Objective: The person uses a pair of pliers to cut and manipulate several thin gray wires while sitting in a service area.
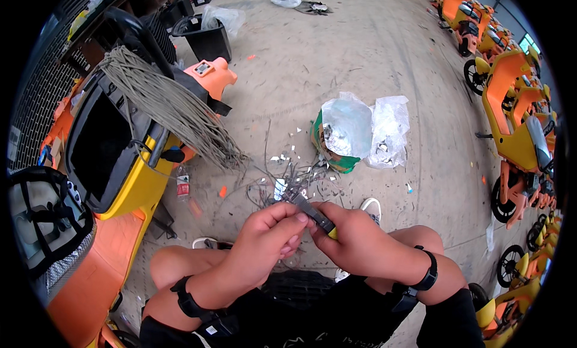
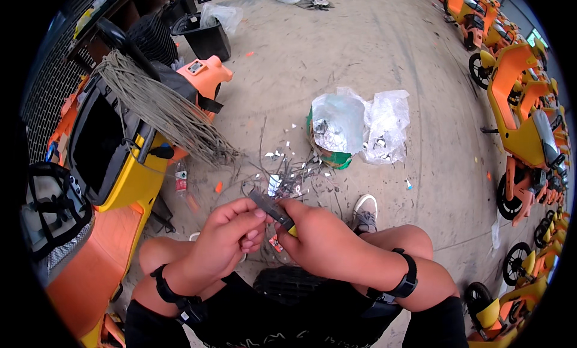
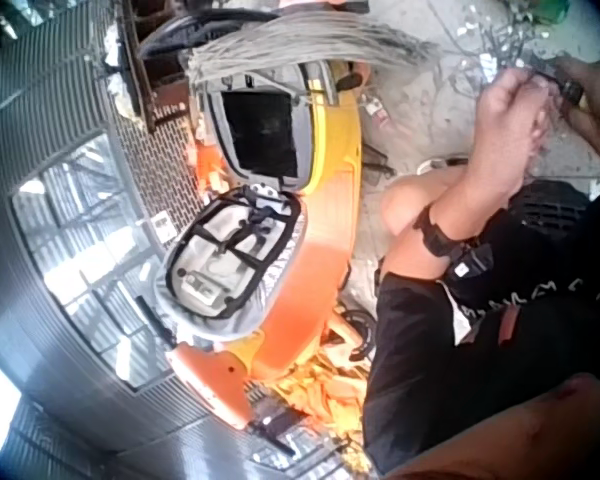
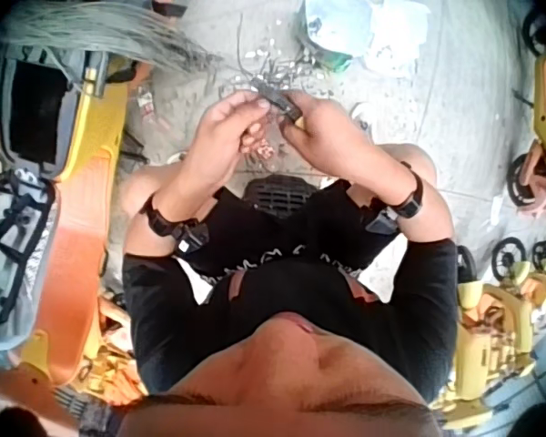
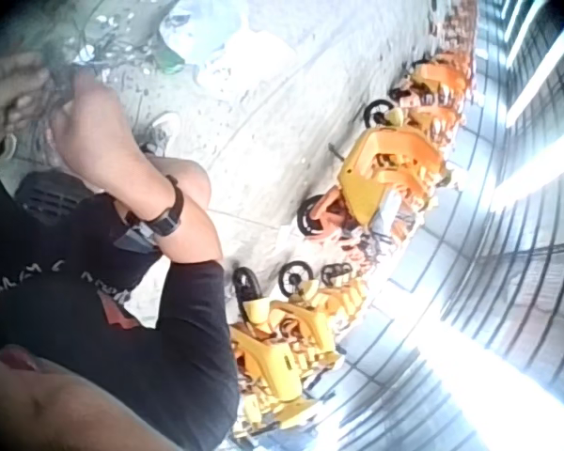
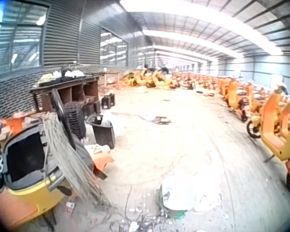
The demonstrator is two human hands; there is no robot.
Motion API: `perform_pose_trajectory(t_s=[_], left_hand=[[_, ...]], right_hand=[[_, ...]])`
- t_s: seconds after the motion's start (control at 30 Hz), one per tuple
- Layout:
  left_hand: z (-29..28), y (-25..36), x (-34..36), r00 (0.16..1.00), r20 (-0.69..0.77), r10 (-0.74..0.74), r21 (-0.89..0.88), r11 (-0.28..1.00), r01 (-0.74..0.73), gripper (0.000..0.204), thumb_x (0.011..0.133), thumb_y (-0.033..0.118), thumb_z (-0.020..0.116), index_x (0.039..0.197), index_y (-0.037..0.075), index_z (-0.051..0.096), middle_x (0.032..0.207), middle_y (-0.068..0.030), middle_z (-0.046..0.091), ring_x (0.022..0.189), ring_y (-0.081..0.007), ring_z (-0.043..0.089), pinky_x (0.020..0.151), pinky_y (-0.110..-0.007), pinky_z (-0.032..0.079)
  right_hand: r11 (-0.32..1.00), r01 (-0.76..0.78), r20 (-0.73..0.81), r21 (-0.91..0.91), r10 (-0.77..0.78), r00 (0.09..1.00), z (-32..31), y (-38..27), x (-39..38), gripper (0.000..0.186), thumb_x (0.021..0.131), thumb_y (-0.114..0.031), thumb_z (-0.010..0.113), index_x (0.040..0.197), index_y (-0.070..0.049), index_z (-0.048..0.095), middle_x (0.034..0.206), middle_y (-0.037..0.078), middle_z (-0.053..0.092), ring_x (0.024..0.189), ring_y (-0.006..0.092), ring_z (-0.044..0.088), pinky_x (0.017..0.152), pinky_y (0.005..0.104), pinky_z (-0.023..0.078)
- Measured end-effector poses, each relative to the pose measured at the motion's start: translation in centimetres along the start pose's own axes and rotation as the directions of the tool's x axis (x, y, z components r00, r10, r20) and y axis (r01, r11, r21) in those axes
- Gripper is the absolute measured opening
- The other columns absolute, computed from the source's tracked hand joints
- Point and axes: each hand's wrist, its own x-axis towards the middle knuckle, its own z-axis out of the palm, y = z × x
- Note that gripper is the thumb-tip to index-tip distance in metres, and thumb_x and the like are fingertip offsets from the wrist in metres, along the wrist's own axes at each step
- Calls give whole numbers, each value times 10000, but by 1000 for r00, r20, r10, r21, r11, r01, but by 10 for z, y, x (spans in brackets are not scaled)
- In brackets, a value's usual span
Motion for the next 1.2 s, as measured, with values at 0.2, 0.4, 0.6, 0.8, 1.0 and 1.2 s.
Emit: perform_pose_trajectory(t_s=[0.2, 0.4, 0.6, 0.8, 1.0, 1.2], left_hand=[[4, 8, 0, 1000, -14, -24, 31, 999, 24, 178, 978, 145, 540, 937, -6, 623, 664, -3, 501, 535, -71, 415, 487, -214, 343], [3, -4, 5, 976, -35, 217, 336, 922, -193, 120, 953, 103, 602, 949, -12, 637, 733, -10, 603, 590, -55, 511, 515, -211, 406], [9, -7, -2, 886, -53, 461, 669, 675, -311, 108, 880, 108, 663, 898, 3, 641, 705, -60, 637, 609, -131, 591, 536, -289, 454], [8, -11, 2, 663, 217, 716, 869, 167, -465, 73, 838, 77, 669, 851, 18, 629, 736, -127, 636, 623, -288, 624, 549, -342, 493], [4, -12, 2, 831, 71, 552, 785, 483, -388, 73, 903, 47, 645, 902, -23, 625, 692, -39, 643, 600, -70, 586, 513, -244, 451], [4, 9, 1, 998, -29, -49, 175, 983, 54, 133, 964, 121, 578, 949, 0, 632, 734, -1, 593, 626, -57, 513, 545, -206, 400]], right_hand=[[995, -74, 44, 69, 71, 996, -4, -10, -1, 333, 900, -150, 610, 1159, 48, 543, 671, 254, 599, 607, 383, 627, 568, 415, 485], [964, -211, 140, 163, 189, 972, -6, -10, -3, 196, 937, -123, 625, 1084, -1, 579, 801, 36, 611, 738, 88, 520, 660, 271, 458], [969, -148, 168, 200, 115, 979, -4, -3, -3, 304, 921, -144, 604, 1158, 31, 533, 729, 154, 616, 657, 212, 596, 629, 351, 486], [975, -67, 137, 211, 39, 990, -3, 0, -3, 333, 897, -119, 606, 1173, 45, 521, 782, 210, 640, 717, 295, 649, 665, 372, 503], [994, -64, 85, 92, 56, 995, -1, 3, -3, 350, 907, -156, 611, 1176, 51, 524, 722, 248, 623, 672, 390, 640, 613, 417, 494], [993, -90, 58, 71, 86, 995, -2, -1, -2, 321, 912, -162, 614, 1147, 43, 538, 671, 237, 609, 636, 414, 624, 573, 438, 478]])
